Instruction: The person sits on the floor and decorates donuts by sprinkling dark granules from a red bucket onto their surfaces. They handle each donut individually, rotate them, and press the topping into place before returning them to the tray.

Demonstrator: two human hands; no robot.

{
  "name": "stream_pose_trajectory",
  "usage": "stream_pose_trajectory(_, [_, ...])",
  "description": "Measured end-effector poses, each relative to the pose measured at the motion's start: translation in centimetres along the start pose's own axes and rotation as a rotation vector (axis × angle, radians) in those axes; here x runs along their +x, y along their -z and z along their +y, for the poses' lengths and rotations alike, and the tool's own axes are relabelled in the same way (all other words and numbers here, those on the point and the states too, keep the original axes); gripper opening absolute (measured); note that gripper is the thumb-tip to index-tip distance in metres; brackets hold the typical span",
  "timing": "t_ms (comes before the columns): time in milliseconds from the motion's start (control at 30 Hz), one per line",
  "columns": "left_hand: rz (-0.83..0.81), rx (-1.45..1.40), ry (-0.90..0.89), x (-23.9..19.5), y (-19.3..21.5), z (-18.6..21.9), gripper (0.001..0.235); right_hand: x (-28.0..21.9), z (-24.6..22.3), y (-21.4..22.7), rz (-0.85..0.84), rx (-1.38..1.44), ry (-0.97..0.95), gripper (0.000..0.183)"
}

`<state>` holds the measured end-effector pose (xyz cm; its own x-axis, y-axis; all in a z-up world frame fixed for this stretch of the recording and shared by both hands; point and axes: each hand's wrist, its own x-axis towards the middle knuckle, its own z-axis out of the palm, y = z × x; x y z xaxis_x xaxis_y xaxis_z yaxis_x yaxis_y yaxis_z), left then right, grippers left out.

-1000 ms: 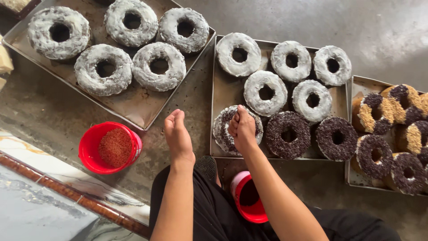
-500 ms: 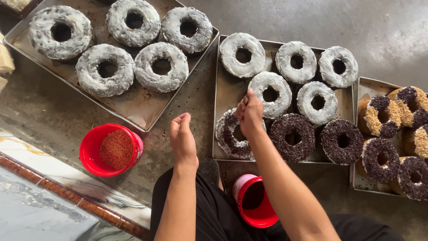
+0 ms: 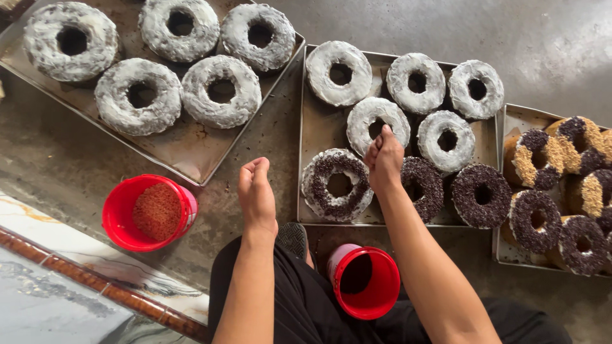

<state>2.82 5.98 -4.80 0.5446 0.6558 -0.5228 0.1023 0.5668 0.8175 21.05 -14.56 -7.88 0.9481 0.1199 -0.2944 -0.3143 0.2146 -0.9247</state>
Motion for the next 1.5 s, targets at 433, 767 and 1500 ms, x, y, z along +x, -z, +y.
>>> stream_pose_trajectory(433, [-0.014,0.031,-0.009,-0.1,-0.3,0.1,0.028,-6.5,0.7,2.1,0.002,-0.009,-0.12,0.041])
stream_pose_trajectory(767, [-0.017,0.02,-0.035,0.3,-0.4,-0.2,0.027,-8.8,2.2,-1.5,-0.162,-0.032,-0.256,0.038])
stream_pose_trajectory(1500, [-0.041,0.005,-0.002,0.3,-0.6,-0.3,0.025,-3.0,3.0,-7.6,-0.185,0.062,-0.132,0.039])
